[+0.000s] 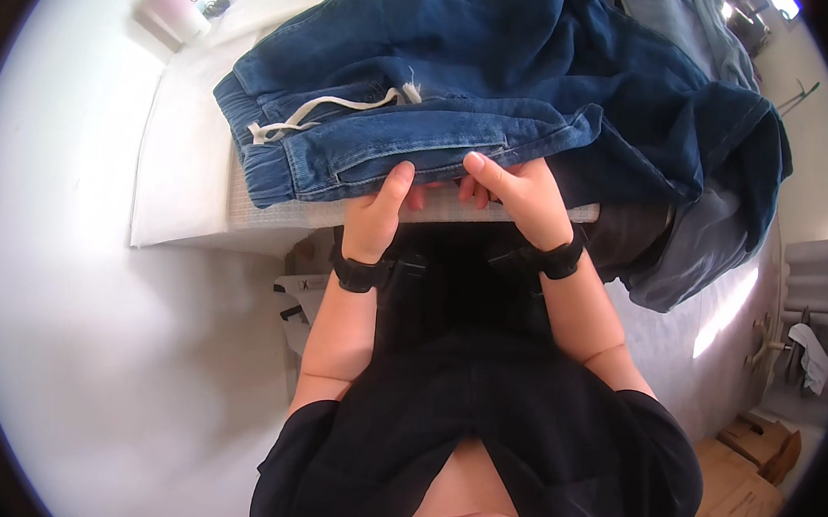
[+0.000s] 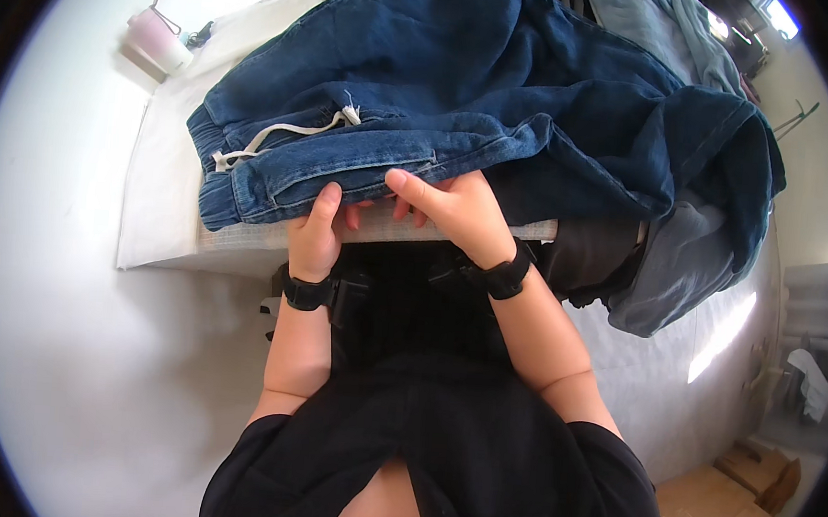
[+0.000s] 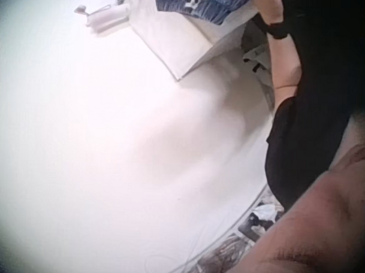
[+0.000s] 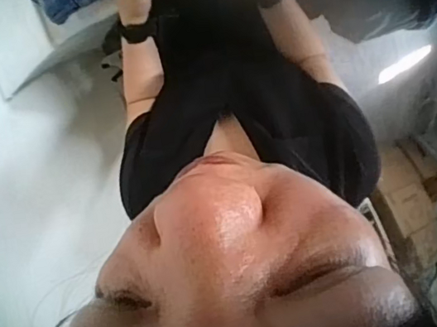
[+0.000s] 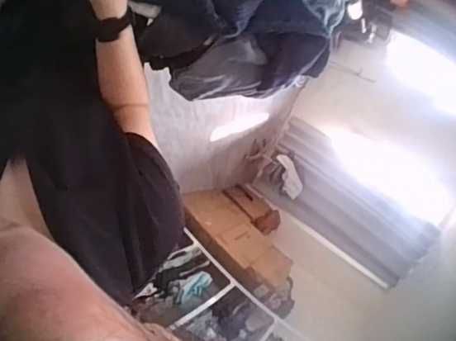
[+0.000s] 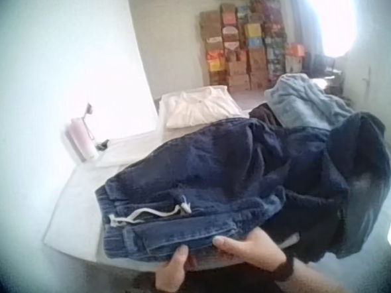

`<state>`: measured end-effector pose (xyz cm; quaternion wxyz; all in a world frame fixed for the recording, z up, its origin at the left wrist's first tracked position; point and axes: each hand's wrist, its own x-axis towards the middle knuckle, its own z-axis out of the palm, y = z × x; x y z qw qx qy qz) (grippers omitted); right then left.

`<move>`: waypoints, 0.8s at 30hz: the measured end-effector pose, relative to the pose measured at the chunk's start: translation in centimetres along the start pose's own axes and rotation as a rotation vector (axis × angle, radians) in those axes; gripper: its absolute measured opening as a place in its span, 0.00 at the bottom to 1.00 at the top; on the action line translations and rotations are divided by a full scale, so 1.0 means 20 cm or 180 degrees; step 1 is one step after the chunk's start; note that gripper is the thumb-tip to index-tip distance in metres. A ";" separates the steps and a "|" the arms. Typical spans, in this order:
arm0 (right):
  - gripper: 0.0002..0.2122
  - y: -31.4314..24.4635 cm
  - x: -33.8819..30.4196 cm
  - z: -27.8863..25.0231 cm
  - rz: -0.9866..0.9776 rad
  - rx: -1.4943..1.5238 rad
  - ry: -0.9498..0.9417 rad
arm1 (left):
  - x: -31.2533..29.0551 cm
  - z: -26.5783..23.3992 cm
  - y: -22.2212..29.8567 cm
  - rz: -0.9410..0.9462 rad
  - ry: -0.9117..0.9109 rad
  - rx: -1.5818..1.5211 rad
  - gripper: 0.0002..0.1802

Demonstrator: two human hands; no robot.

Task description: The person handles a pair of denim jeans, first checking the elastic waistband and then the hem of one pant leg.

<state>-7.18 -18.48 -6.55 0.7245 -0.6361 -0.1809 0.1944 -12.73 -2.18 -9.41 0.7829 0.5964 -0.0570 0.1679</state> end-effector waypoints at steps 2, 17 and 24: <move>0.09 -0.01 0.01 0.00 0.0044 0.0063 0.0045 | 0.00 0.00 -0.01 -0.0014 0.0031 0.0034 0.10; 0.10 0.06 -0.01 0.01 -0.0071 -0.0117 0.0228 | -0.01 0.02 0.01 -0.0251 -0.0529 0.0206 0.15; 0.12 0.06 -0.02 0.01 -0.0088 -0.0351 0.0261 | -0.02 -0.07 -0.04 -0.0121 -0.1239 0.1409 0.21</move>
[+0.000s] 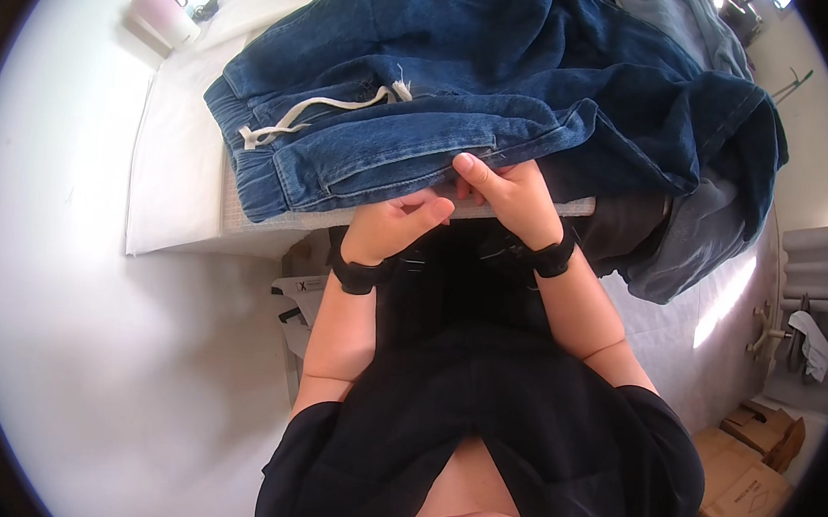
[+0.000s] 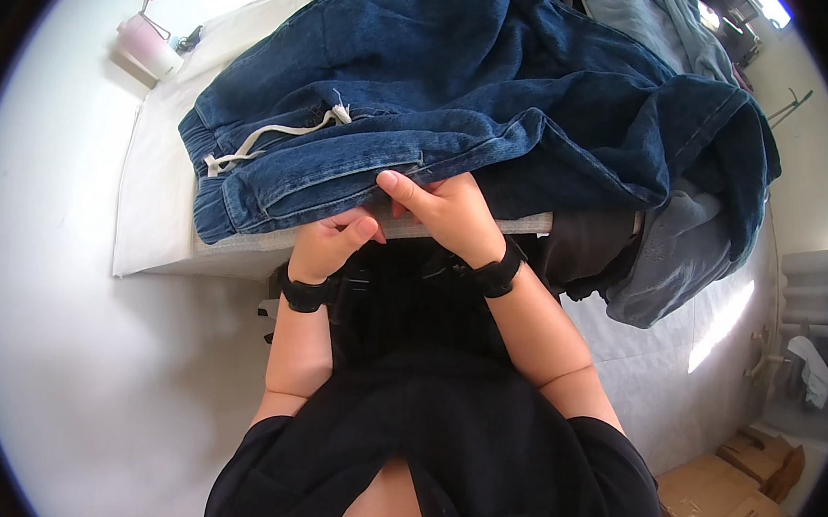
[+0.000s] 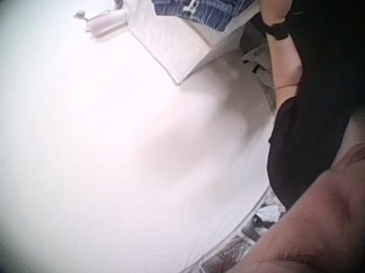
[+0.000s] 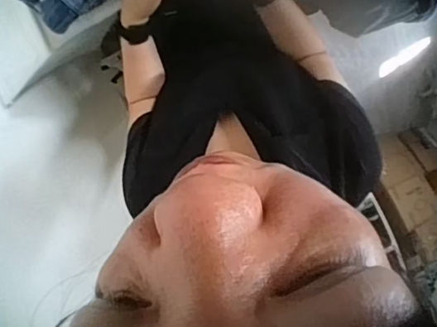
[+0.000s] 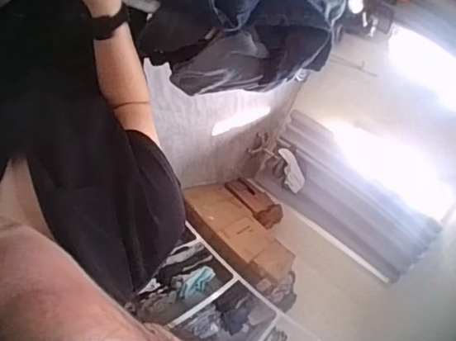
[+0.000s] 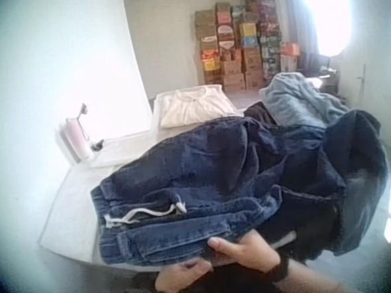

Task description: The person handles a pair of denim jeans, first checking the elastic waistband and then the hem of one pant leg.

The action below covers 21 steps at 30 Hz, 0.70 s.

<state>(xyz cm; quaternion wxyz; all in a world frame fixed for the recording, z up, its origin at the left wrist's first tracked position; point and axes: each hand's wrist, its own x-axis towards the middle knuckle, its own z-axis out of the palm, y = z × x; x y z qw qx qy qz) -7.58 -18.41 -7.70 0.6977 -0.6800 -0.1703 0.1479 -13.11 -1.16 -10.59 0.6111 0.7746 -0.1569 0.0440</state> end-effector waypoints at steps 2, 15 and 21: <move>0.11 -0.02 -0.01 0.00 -0.0033 0.0070 -0.0049 | 0.00 0.00 0.00 -0.0021 -0.0125 0.0035 0.21; 0.14 0.04 -0.01 -0.01 -0.0765 0.0195 -0.0393 | 0.03 0.03 0.06 -0.0289 0.0468 -0.1202 0.13; 0.16 0.00 -0.02 -0.01 -0.0892 0.0454 -0.0444 | 0.02 0.04 0.06 -0.0599 0.0960 -0.1257 0.11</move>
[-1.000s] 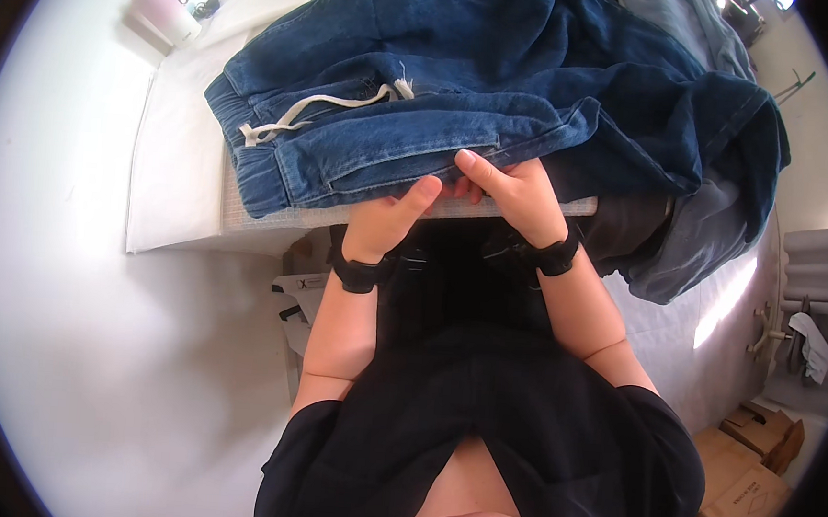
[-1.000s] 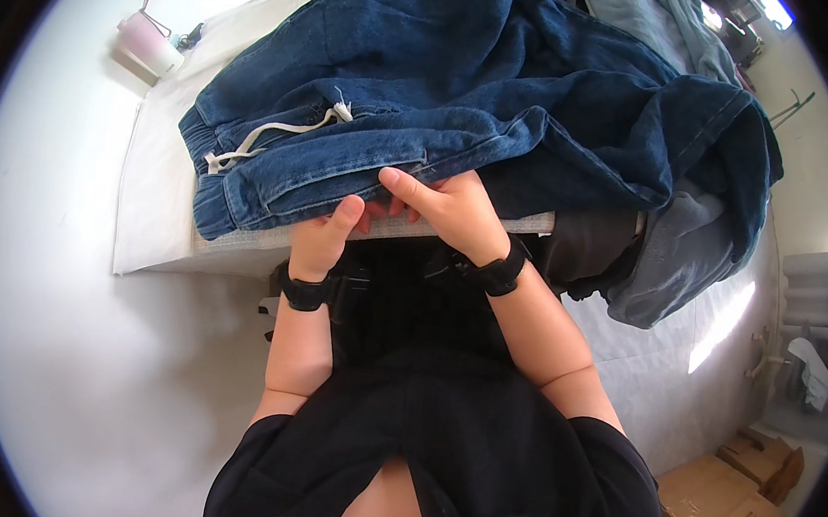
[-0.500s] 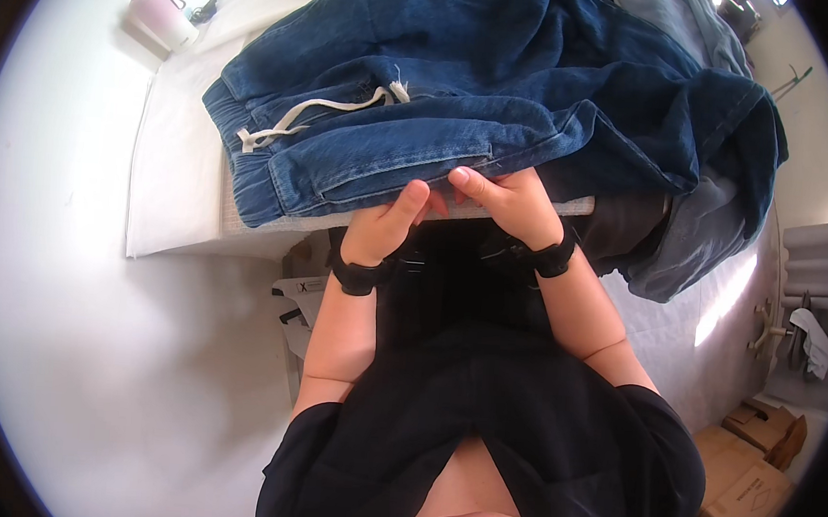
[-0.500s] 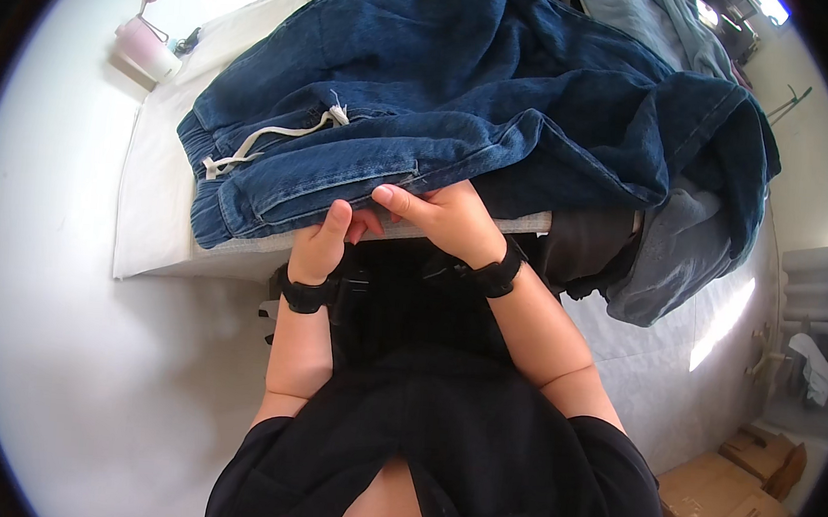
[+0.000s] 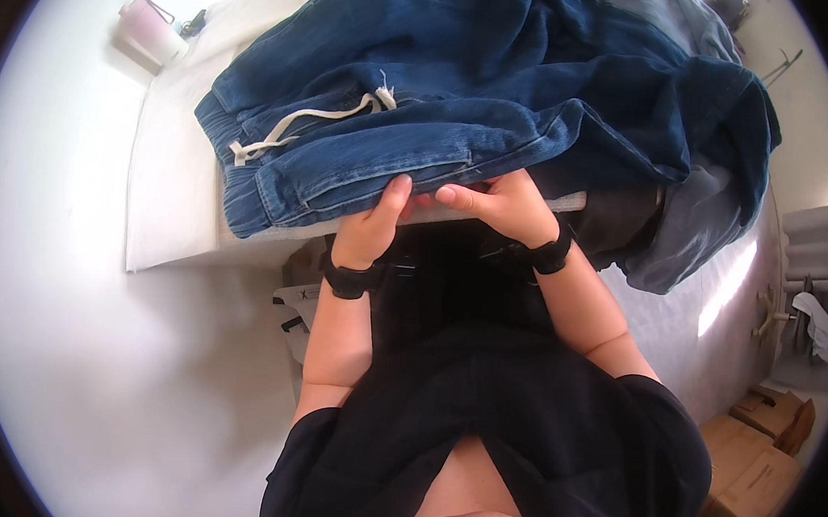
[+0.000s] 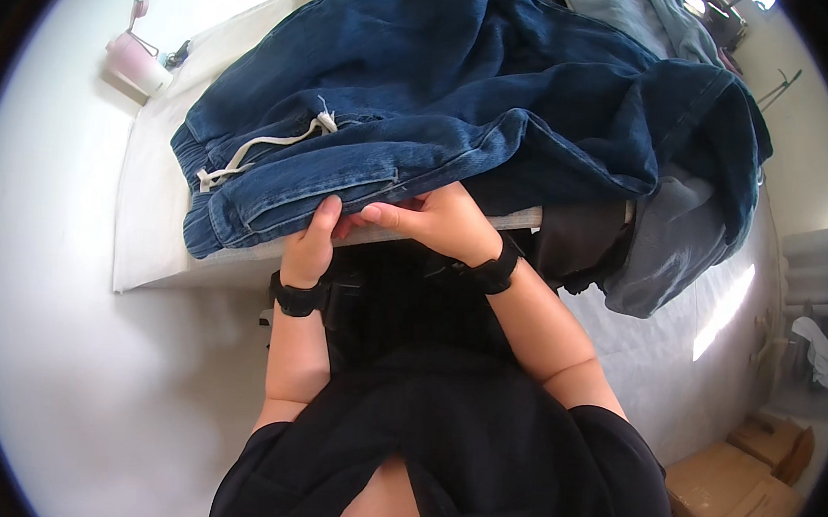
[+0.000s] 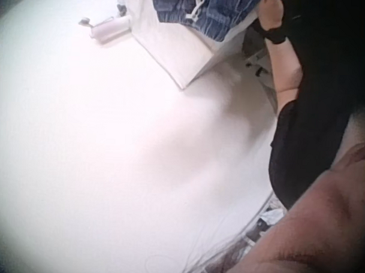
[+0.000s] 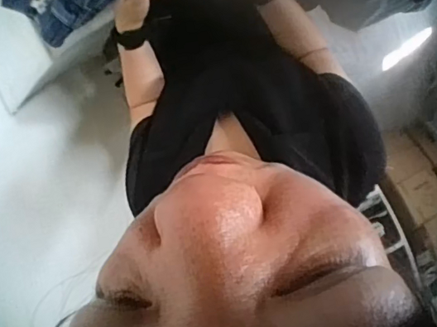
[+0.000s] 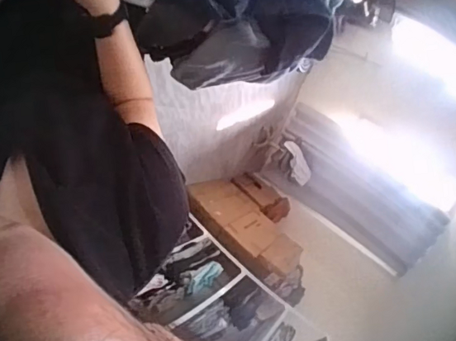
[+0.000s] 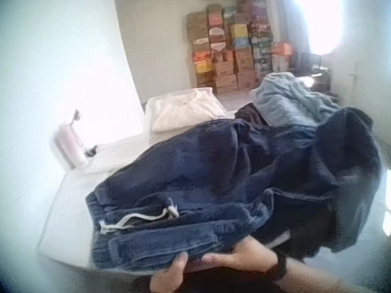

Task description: The person handles a pair of denim jeans, first checking the elastic waistband and then the hem of one pant leg.

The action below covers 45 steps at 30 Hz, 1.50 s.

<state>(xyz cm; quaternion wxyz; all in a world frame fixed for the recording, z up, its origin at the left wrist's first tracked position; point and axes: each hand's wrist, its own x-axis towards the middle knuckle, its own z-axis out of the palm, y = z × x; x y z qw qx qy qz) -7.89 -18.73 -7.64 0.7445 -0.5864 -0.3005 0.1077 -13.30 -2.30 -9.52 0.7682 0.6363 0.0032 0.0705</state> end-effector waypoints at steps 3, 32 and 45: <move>0.13 0.04 -0.02 -0.05 0.0403 0.0069 -0.0112 | -0.01 0.00 0.00 -0.0140 0.0101 -0.0152 0.10; 0.16 0.02 -0.03 -0.06 0.0287 0.0153 -0.0086 | 0.03 0.08 0.03 0.0205 -0.0427 -0.0007 0.09; 0.12 -0.02 0.00 -0.05 0.0661 0.0073 0.0462 | 0.05 0.06 -0.06 0.0684 0.1219 -0.1187 0.08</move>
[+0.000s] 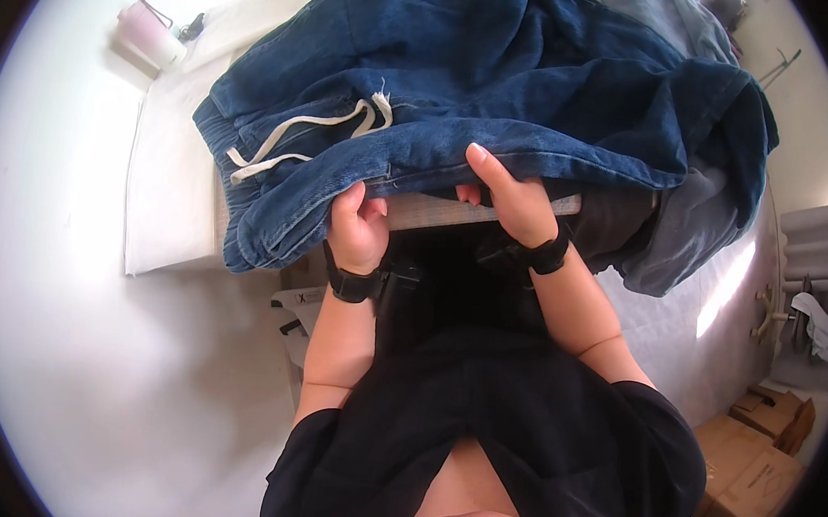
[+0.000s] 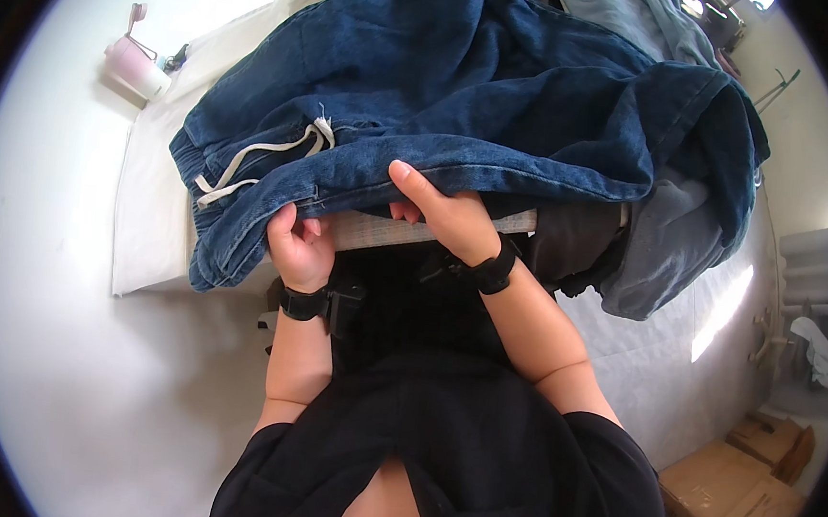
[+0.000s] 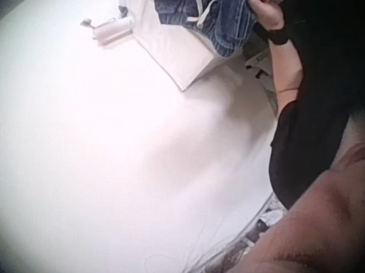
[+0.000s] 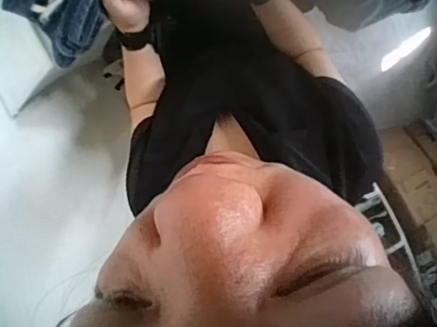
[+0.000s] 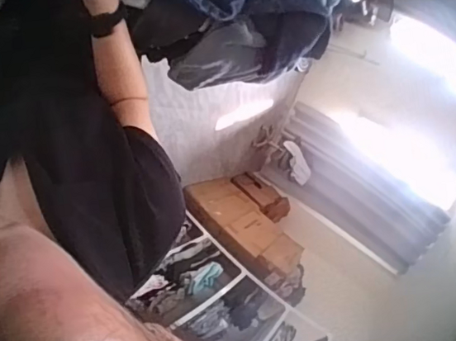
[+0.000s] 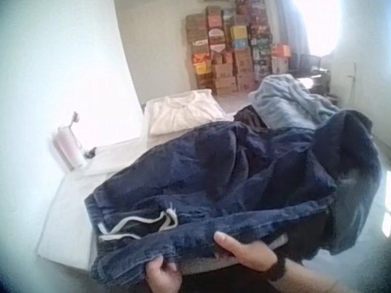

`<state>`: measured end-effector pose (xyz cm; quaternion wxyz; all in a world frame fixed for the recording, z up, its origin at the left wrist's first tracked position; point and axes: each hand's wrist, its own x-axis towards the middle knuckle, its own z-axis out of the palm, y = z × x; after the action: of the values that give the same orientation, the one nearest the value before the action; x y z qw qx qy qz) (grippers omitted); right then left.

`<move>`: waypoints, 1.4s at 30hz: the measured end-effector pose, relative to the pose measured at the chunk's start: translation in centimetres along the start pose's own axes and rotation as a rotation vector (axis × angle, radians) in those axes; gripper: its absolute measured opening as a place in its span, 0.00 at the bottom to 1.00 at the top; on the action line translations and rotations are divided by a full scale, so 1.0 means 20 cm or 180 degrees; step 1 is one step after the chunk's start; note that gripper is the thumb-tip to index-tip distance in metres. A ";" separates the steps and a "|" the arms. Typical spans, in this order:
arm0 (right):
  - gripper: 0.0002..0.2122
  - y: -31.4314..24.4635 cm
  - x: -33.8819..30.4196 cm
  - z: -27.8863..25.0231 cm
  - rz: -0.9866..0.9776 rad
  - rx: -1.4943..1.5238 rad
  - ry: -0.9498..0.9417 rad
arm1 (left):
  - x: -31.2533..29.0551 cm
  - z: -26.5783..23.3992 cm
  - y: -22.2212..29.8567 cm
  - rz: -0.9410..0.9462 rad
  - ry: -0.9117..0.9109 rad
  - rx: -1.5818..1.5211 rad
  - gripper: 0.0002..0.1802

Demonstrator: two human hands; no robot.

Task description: The person handles a pair of denim jeans, first checking the elastic waistband and then the hem of one pant leg.

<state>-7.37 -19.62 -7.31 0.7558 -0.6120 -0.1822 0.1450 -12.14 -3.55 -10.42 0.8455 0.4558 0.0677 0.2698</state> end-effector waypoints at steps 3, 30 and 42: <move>0.12 0.01 -0.01 0.02 -0.0138 0.0038 0.0067 | 0.01 -0.10 -0.04 0.0092 -0.0491 -0.0295 0.06; 0.15 0.05 -0.02 -0.01 -0.0311 0.0008 -0.0207 | -0.02 0.02 0.06 -0.0370 -0.1593 0.0658 0.15; 0.09 0.02 -0.04 0.00 -0.0204 0.0059 -0.0197 | -0.07 -0.01 0.04 -0.0674 -0.1095 0.0204 0.14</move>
<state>-8.09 -19.88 -7.70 0.7597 -0.5941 -0.2237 0.1412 -13.68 -3.75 -10.17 0.8534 0.5121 -0.0215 0.0953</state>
